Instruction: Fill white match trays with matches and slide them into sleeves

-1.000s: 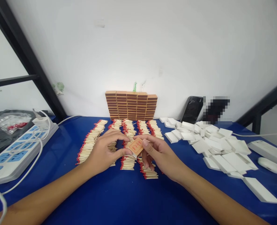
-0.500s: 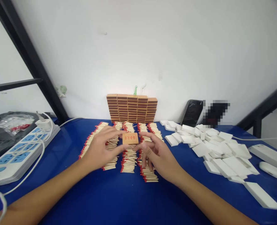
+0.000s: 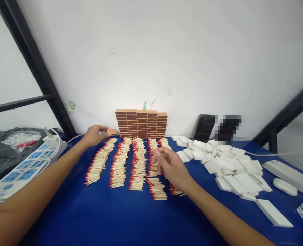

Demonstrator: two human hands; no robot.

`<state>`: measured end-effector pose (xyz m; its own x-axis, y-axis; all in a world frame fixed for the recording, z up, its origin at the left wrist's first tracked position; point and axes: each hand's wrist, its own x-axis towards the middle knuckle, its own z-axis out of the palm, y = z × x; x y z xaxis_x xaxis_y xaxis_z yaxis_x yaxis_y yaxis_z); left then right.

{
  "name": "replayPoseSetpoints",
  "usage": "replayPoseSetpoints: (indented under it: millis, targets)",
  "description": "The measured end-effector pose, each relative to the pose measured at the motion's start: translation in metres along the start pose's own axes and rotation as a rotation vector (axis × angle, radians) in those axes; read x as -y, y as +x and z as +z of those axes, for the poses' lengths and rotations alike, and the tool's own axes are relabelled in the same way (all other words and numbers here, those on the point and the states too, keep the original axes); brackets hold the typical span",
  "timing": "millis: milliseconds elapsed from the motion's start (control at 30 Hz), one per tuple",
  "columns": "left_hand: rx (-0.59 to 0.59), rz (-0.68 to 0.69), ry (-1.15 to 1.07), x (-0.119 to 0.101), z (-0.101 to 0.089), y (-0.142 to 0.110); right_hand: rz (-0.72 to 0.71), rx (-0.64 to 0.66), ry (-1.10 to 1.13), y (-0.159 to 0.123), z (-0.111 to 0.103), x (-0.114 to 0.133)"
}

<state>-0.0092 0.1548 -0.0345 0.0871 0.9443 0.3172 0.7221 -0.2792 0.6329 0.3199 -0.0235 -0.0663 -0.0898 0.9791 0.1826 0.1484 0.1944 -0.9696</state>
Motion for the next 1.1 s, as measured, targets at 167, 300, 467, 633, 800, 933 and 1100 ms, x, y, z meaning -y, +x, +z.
replayPoseSetpoints:
  millis: [167, 300, 467, 633, 800, 933, 1100]
  targets:
    - [0.061, 0.015, -0.014, 0.013, 0.018, 0.015, -0.020, 0.024, -0.002, 0.001, -0.002, -0.001]
    - [0.073, -0.012, -0.039, 0.025, 0.025, 0.023, -0.011, 0.049, -0.009, 0.000, -0.001, 0.000]
    - [0.084, -0.029, -0.005, 0.031, 0.028, 0.025, -0.008, 0.059, -0.008, -0.001, 0.000, 0.004]
    - [0.131, 0.007, 0.036, 0.032, 0.029, 0.026, -0.008, 0.057, -0.009, -0.001, -0.001, 0.003]
    - [0.129, 0.058, 0.096, 0.030, 0.029, 0.025, -0.012, 0.059, -0.020, -0.002, -0.002, 0.002]
    - [0.089, 0.098, 0.163, 0.026, 0.025, 0.024, -0.020, 0.061, -0.025, -0.002, -0.003, 0.003]
    - [0.064, 0.129, 0.222, 0.021, 0.017, 0.022, -0.015, 0.044, -0.026, 0.000, -0.006, 0.005]
